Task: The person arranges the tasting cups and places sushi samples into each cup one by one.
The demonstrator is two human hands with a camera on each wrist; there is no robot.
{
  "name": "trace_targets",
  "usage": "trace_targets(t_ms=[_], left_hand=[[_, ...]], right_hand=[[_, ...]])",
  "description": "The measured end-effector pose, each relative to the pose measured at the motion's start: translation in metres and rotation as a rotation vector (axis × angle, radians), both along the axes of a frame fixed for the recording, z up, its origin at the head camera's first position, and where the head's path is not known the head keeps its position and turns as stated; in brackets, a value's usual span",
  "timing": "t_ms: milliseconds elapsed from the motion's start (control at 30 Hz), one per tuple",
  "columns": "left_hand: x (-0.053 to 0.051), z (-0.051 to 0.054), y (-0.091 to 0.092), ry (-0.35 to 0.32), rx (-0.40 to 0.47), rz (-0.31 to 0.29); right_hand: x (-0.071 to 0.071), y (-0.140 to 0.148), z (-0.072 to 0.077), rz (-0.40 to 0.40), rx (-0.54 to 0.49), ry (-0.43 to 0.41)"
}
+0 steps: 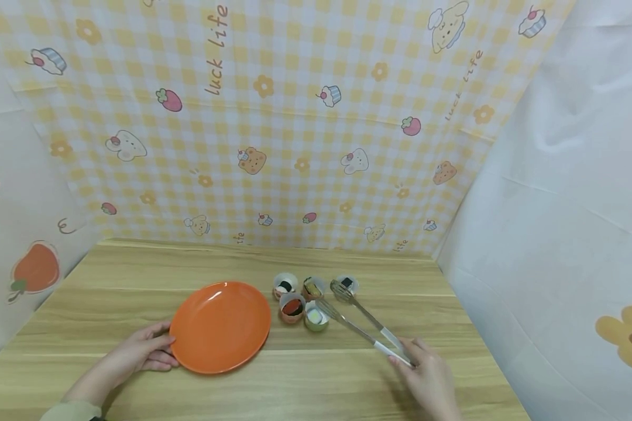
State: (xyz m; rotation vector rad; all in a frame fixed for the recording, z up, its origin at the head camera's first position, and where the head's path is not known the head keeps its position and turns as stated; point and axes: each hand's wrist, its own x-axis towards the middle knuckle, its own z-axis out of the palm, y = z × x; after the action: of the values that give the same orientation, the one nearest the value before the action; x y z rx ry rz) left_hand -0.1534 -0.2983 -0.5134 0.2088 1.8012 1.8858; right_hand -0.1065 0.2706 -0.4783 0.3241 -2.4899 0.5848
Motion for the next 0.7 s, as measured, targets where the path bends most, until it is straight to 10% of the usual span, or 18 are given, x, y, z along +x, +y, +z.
trace_targets(t_ms=[700], left_hand=[[0.0005, 0.001, 0.0006, -0.003, -0.008, 0.001]], right_hand=[[-0.0013, 0.0, 0.0039, -0.227, -0.088, -0.172]])
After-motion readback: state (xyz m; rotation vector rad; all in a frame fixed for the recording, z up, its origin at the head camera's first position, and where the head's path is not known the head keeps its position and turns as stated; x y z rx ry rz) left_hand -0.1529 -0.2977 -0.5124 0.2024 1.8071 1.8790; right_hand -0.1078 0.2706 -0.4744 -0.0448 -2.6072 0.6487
